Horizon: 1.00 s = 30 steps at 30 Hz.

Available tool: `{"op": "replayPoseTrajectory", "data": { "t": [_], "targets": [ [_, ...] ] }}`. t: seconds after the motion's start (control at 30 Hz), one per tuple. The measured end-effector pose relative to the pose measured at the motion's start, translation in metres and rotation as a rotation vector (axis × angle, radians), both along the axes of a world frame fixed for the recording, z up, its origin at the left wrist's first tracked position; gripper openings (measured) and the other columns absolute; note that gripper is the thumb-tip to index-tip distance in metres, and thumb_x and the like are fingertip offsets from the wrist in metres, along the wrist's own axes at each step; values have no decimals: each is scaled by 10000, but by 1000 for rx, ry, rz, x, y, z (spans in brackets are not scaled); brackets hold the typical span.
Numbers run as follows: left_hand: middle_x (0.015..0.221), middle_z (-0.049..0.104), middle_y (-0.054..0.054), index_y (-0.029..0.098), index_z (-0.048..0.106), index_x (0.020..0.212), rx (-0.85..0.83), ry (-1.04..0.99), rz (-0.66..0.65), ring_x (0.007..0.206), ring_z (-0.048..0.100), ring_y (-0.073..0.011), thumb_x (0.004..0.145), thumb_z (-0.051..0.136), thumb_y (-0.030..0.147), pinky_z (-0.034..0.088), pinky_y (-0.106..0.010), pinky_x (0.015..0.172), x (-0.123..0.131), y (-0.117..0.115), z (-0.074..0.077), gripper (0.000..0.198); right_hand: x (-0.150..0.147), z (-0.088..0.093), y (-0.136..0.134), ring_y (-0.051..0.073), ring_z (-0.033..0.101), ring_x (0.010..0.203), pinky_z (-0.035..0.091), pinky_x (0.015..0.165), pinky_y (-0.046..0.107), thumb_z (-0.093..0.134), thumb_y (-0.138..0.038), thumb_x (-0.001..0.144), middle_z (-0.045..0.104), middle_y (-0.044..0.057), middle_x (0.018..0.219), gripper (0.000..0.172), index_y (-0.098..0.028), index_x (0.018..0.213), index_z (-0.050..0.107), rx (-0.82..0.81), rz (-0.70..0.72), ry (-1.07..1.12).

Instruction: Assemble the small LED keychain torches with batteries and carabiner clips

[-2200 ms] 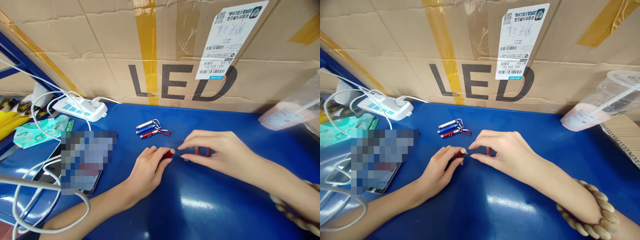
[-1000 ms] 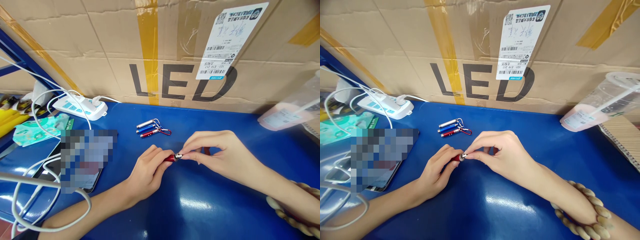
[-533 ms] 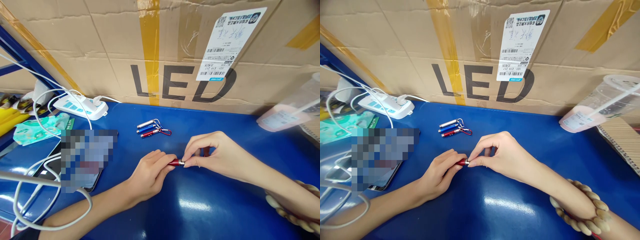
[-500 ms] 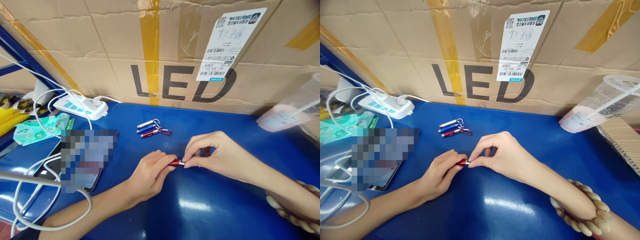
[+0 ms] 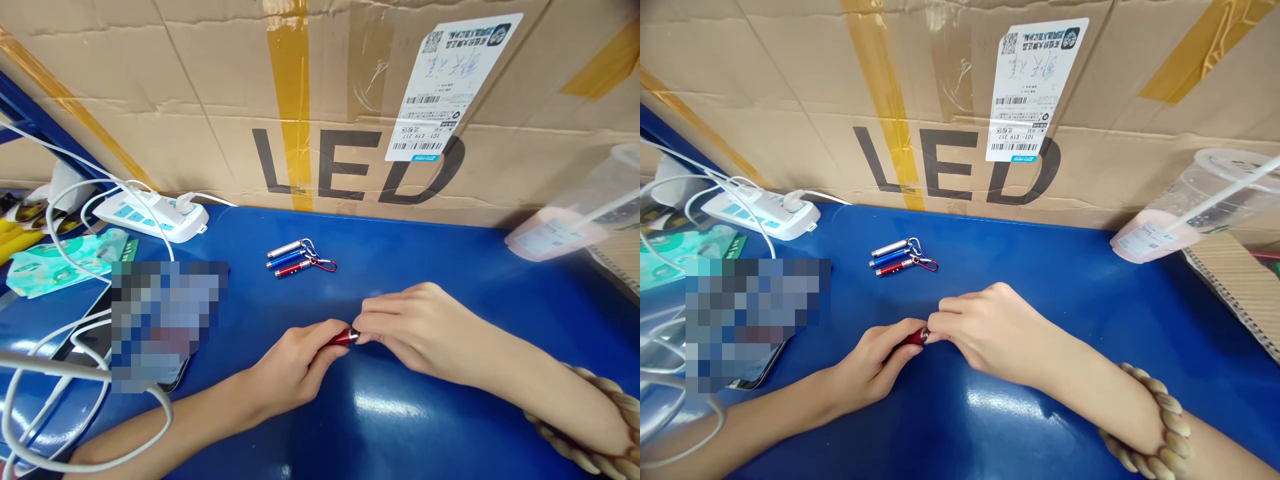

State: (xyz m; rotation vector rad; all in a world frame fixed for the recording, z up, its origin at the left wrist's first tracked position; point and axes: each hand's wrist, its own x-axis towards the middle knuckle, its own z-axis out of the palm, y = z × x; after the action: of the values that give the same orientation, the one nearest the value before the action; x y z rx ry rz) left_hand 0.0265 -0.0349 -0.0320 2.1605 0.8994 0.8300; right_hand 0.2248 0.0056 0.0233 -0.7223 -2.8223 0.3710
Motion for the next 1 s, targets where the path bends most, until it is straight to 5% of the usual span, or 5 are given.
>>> {"op": "replayPoseTrajectory", "data": {
  "t": [0.1, 0.3, 0.73, 1.0],
  "targets": [
    [740, 628, -27, 164, 527, 957, 15, 23, 24, 572, 560, -119, 935, 345, 182, 465, -208, 538, 1, 0, -2, 184, -5, -2, -6, 108, 492, 505, 241, 457, 268, 342, -134, 896, 564, 3, 609, 317, -175, 664, 555, 30, -53, -41],
    [774, 660, -35, 155, 549, 985, 21, 51, 25, 625, 609, -128, 934, 384, 187, 500, -209, 579, 1, 2, -4, 176, -9, -5, -9, 90, 463, 489, 310, 505, 239, 381, -176, 897, 570, -16, 567, 323, -176, 595, 495, -336, -231, -38],
    [902, 645, -61, 162, 459, 1231, 67, 25, 11, 757, 599, -140, 957, 373, 199, 516, -249, 702, -4, 7, -5, 289, -2, 5, 3, 78, 533, 500, 373, 517, 212, 429, -252, 893, 617, -53, 583, 299, -204, 642, 585, -516, -247, -13],
    [774, 625, -60, 130, 494, 1178, 145, 83, 16, 650, 536, -158, 966, 318, 195, 476, -277, 604, -3, 8, -5, 283, -3, 0, 3, 70, 544, 498, 389, 510, 198, 401, -298, 910, 620, -50, 577, 348, -201, 644, 604, -586, -232, 34]
  ]
}}
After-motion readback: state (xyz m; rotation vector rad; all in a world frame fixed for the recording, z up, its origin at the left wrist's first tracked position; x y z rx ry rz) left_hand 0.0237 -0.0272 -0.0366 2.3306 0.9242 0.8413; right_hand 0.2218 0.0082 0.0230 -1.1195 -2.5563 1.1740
